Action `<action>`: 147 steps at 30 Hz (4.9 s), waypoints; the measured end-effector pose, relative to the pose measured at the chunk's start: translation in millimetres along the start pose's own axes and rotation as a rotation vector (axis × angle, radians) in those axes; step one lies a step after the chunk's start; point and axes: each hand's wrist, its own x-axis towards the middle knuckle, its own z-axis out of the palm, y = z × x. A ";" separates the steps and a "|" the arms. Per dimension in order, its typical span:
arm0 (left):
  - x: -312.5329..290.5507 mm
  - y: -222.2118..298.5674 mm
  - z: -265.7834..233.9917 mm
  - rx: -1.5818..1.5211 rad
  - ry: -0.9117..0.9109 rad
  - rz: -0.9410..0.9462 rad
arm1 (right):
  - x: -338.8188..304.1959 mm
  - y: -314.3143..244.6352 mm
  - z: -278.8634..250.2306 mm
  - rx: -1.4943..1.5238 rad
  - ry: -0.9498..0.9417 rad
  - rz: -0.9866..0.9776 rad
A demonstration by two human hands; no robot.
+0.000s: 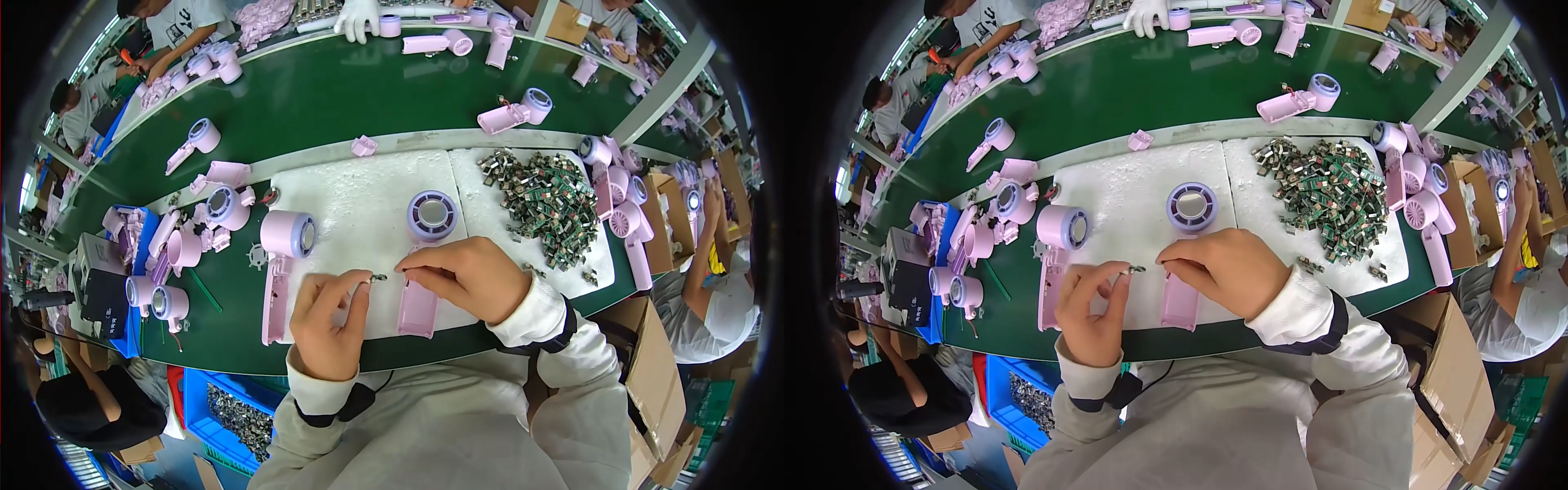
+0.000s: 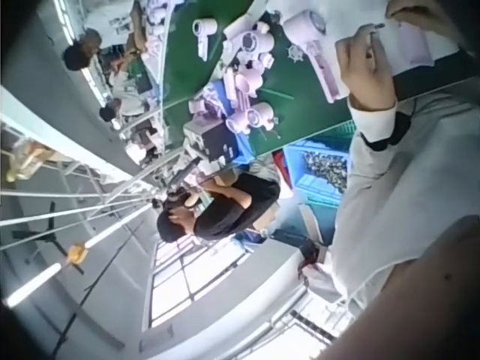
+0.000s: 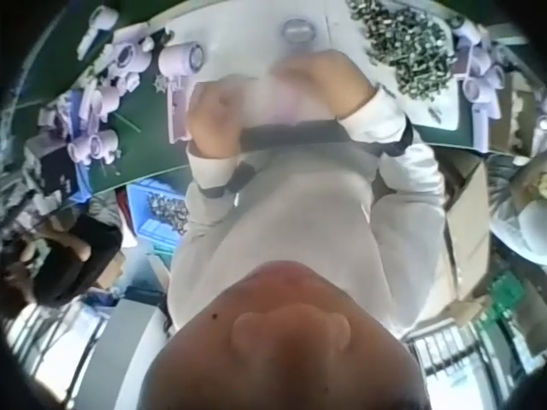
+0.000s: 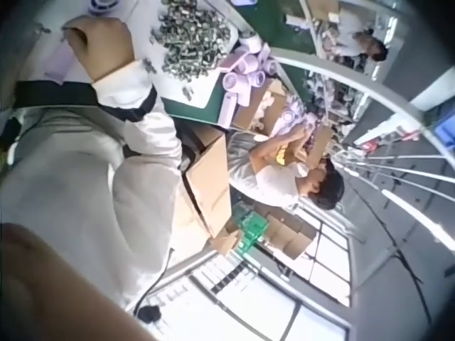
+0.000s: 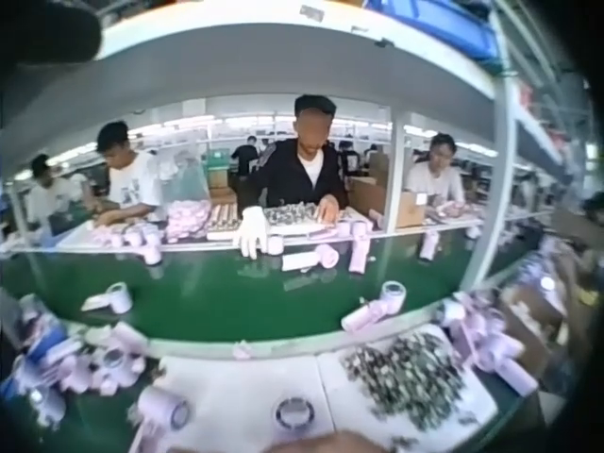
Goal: The person assembles handheld fans by connecting a wire from the fan handle to a circuit board and fitting the board into the housing. This process is repeated multiple times, with the person reaching for new components from the work surface after each assembly.
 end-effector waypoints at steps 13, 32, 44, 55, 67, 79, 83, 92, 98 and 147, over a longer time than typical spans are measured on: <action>-5.6 -13.5 12.9 -0.695 -0.053 -0.214 | 4.1 -12.8 13.6 -0.076 0.198 0.100; -2.1 -8.7 24.6 -0.704 -0.121 -0.181 | -6.1 -17.8 10.5 -0.038 0.187 -0.044; -2.5 -7.7 26.4 -0.505 -0.081 -0.037 | -5.8 -14.3 4.8 -0.151 0.162 -0.155; -19.0 15.6 39.9 -0.109 0.108 0.074 | -12.8 -24.5 17.7 -0.030 0.302 -0.054; -11.9 5.4 43.4 -0.483 0.059 -0.105 | -12.0 -14.6 -5.3 -0.194 0.145 -0.195; -13.3 0.4 43.1 -0.684 0.011 -0.163 | -14.6 -5.8 -11.2 0.091 0.009 -0.165; -12.6 -0.8 42.5 -0.757 -0.027 -0.179 | -17.9 -14.6 -11.2 0.340 0.016 0.144; -10.0 4.4 40.1 -0.784 -0.057 -0.193 | -17.0 -21.9 7.4 -0.004 0.232 0.082; -12.6 4.3 40.4 -0.765 -0.045 -0.191 | -21.7 -24.1 10.8 -0.073 0.283 0.086; 20.5 75.5 169.7 0.324 -0.195 0.769 | 186.1 162.7 -151.0 -0.446 0.249 0.430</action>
